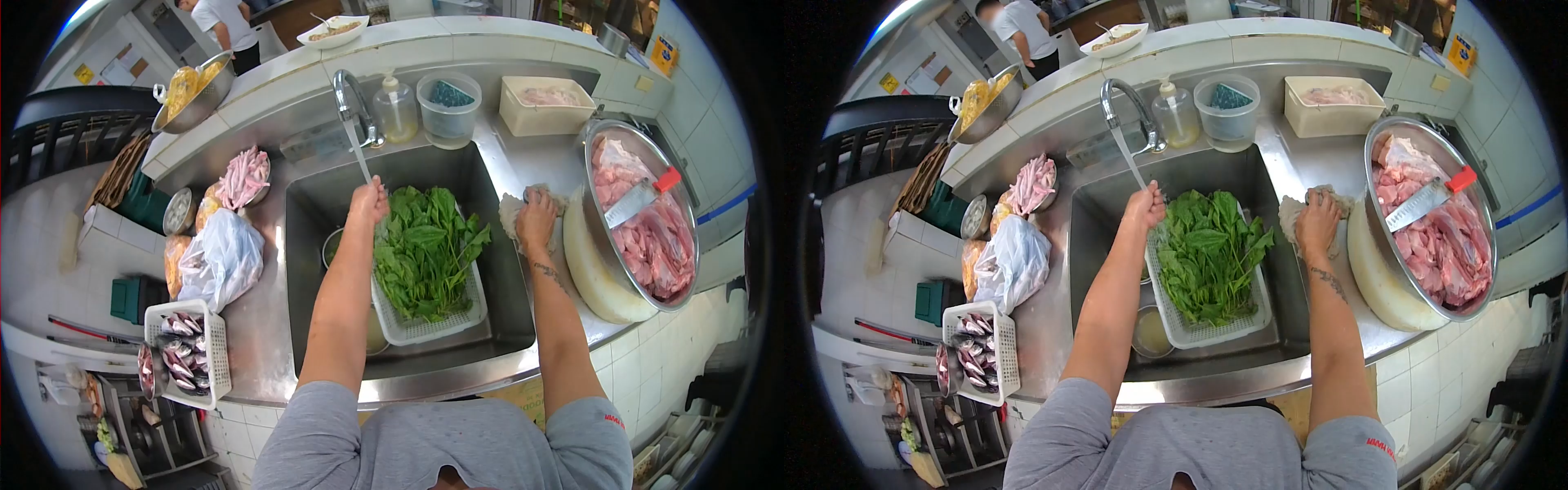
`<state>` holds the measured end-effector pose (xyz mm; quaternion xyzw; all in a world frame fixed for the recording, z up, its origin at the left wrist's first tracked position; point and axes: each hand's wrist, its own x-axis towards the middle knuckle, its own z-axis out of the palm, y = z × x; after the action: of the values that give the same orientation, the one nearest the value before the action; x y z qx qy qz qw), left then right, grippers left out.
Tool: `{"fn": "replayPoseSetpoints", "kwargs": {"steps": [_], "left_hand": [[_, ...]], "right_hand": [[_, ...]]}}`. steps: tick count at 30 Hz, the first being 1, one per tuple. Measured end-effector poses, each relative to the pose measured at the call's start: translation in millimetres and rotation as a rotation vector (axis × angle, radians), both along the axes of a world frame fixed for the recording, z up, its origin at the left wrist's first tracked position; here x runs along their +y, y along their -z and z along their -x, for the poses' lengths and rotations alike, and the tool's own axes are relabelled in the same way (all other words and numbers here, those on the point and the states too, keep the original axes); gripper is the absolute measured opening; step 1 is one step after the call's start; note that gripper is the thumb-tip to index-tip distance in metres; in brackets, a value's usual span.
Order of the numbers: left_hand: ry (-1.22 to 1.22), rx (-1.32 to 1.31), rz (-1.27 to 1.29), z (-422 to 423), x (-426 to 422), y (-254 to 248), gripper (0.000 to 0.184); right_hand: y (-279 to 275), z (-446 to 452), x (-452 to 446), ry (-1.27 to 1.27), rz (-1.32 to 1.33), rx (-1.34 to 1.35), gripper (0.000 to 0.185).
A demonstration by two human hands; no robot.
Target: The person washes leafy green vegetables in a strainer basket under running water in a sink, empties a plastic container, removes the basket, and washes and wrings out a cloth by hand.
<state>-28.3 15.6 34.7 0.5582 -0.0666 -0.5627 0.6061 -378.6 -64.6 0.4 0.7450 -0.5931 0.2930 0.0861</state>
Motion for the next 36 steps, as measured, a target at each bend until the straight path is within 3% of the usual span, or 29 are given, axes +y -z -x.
{"fn": "replayPoseSetpoints", "kwargs": {"steps": [4,10,22,31,34,36], "left_hand": [[0.051,-0.076,-0.054,1,2,-5,0.03],[0.049,-0.073,-0.005,-6,1,6,0.009],[0.054,0.002,-0.008,3,4,-4,0.012],[-0.024,0.021,0.025,-1,0,-5,0.032],[-0.103,-0.096,-0.023,5,-5,-7,0.032],[-0.026,0.0,0.013,2,-1,-4,0.031]], "right_hand": [[-1,0,0,-0.009,0.007,-0.016,0.034],[0,0,-1,-0.009,0.024,-0.054,0.032],[-3,1,0,-0.005,0.026,-0.083,0.031],[-1,1,-2,0.005,0.011,-0.076,0.035],[-3,-1,-1,0.038,-0.035,-0.042,0.037],[-3,-2,-1,0.056,-0.049,-0.026,0.038]]}}
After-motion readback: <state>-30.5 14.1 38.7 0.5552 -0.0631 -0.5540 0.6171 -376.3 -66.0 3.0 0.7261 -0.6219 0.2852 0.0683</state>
